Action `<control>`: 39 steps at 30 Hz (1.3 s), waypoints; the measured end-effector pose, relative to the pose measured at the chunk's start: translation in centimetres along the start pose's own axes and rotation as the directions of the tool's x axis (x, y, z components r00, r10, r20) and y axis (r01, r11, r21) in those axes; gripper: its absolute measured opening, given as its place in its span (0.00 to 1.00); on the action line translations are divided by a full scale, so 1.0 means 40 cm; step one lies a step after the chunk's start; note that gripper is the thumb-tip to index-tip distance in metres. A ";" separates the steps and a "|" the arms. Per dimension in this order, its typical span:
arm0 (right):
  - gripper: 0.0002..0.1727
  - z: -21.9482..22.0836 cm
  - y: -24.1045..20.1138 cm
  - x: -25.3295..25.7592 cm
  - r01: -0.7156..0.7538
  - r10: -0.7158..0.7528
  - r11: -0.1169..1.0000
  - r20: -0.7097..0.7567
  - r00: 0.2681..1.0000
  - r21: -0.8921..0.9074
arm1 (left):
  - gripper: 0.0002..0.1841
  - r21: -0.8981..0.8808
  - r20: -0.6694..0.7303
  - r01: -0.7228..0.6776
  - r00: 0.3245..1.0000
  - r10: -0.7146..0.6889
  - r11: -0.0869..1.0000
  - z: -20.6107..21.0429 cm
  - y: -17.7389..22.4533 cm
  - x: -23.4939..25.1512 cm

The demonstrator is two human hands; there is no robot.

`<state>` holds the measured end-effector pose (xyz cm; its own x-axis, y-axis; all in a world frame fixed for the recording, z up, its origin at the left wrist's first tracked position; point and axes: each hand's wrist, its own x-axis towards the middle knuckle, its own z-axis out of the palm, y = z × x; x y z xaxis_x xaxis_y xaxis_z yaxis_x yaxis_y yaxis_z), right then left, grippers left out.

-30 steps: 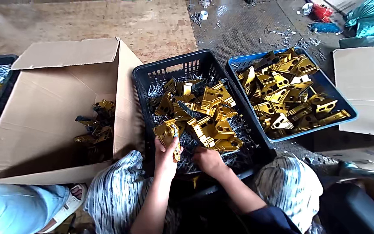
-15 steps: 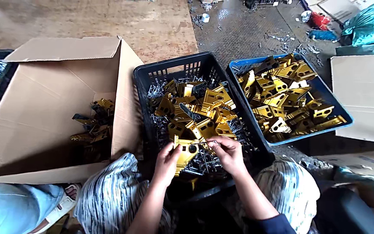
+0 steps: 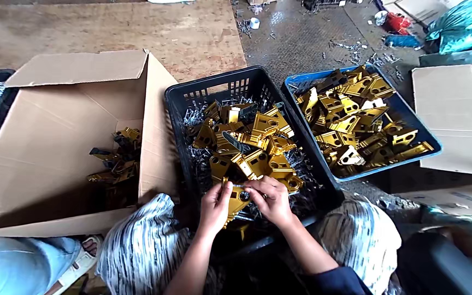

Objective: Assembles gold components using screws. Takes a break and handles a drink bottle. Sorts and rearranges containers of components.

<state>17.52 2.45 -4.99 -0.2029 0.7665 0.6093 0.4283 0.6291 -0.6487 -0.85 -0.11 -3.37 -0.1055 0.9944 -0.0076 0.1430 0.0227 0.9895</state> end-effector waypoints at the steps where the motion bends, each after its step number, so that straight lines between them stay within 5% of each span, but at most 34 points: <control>1: 0.15 -0.003 0.001 0.000 0.017 -0.016 0.999 0.024 1.000 -0.035 | 0.14 -0.004 -0.020 0.003 1.000 -0.003 1.000 -0.001 0.003 0.000; 5: 0.20 -0.032 -0.007 0.011 -0.117 0.115 0.993 0.229 0.967 -0.003 | 0.11 0.002 -0.128 -0.072 0.989 0.071 0.997 -0.008 0.015 0.005; 9: 0.15 -0.044 -0.024 0.019 -0.272 0.211 0.924 0.236 0.948 0.269 | 0.11 -0.140 -0.057 -0.130 0.991 0.123 0.981 -0.017 0.007 0.008; 11: 0.19 -0.060 -0.031 0.022 -0.365 0.235 0.816 0.319 0.918 0.449 | 0.12 -0.303 0.064 -0.087 0.992 0.111 0.949 -0.025 0.012 0.003; 15: 0.66 -0.046 -0.048 0.019 -0.511 0.053 0.375 0.533 0.845 0.773 | 0.15 -0.557 0.325 0.072 0.936 0.137 0.827 -0.010 0.007 -0.017; 17: 0.71 -0.018 -0.056 0.008 -0.507 0.094 0.234 0.500 0.861 0.830 | 0.17 -0.576 0.326 0.150 0.944 0.058 0.803 -0.001 0.001 -0.028; 20: 0.67 0.000 -0.057 -0.001 -0.494 0.156 0.164 0.472 0.867 0.854 | 0.21 -0.561 0.320 0.225 0.947 -0.042 0.797 0.006 -0.005 -0.035; 23: 0.61 -0.009 -0.063 0.000 -0.461 0.191 0.263 0.422 0.886 0.848 | 0.22 -0.510 0.395 0.202 0.918 0.019 0.836 -0.004 -0.011 -0.013; 26: 0.55 -0.034 -0.072 0.000 -0.338 0.181 0.665 0.295 0.938 0.666 | 0.19 -0.338 0.412 0.105 0.910 0.046 0.935 -0.021 0.008 0.011; 29: 0.49 -0.043 -0.069 -0.010 -0.090 0.040 0.971 0.222 0.974 0.220 | 0.37 -0.052 0.293 0.013 0.956 0.003 0.999 -0.035 0.010 0.026; 31: 0.47 -0.034 -0.075 -0.018 0.027 -0.032 0.999 0.223 0.974 0.027 | 0.44 -0.048 0.343 0.080 0.938 -0.059 0.996 -0.033 0.026 0.006; 34: 0.46 -0.010 -0.086 -0.021 0.104 -0.072 0.988 0.255 0.964 -0.116 | 0.41 -0.001 0.376 0.056 0.925 -0.052 0.998 -0.010 0.025 -0.028; 37: 0.54 -0.017 -0.085 -0.015 -0.074 0.063 0.997 0.376 0.924 0.015 | 0.34 -0.067 0.337 0.083 0.940 -0.056 0.994 -0.009 0.010 -0.038; 39: 0.46 -0.041 -0.079 -0.004 -0.253 0.154 0.950 0.428 0.891 0.184 | 0.34 -0.129 0.386 0.117 0.921 -0.059 0.985 -0.019 0.010 -0.039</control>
<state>17.62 0.13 -2.29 -0.4913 0.8351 0.2474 0.2959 0.4271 -0.8544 -1.39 -1.73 -2.85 0.2743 0.9540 -0.1208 0.0012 0.1253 0.9921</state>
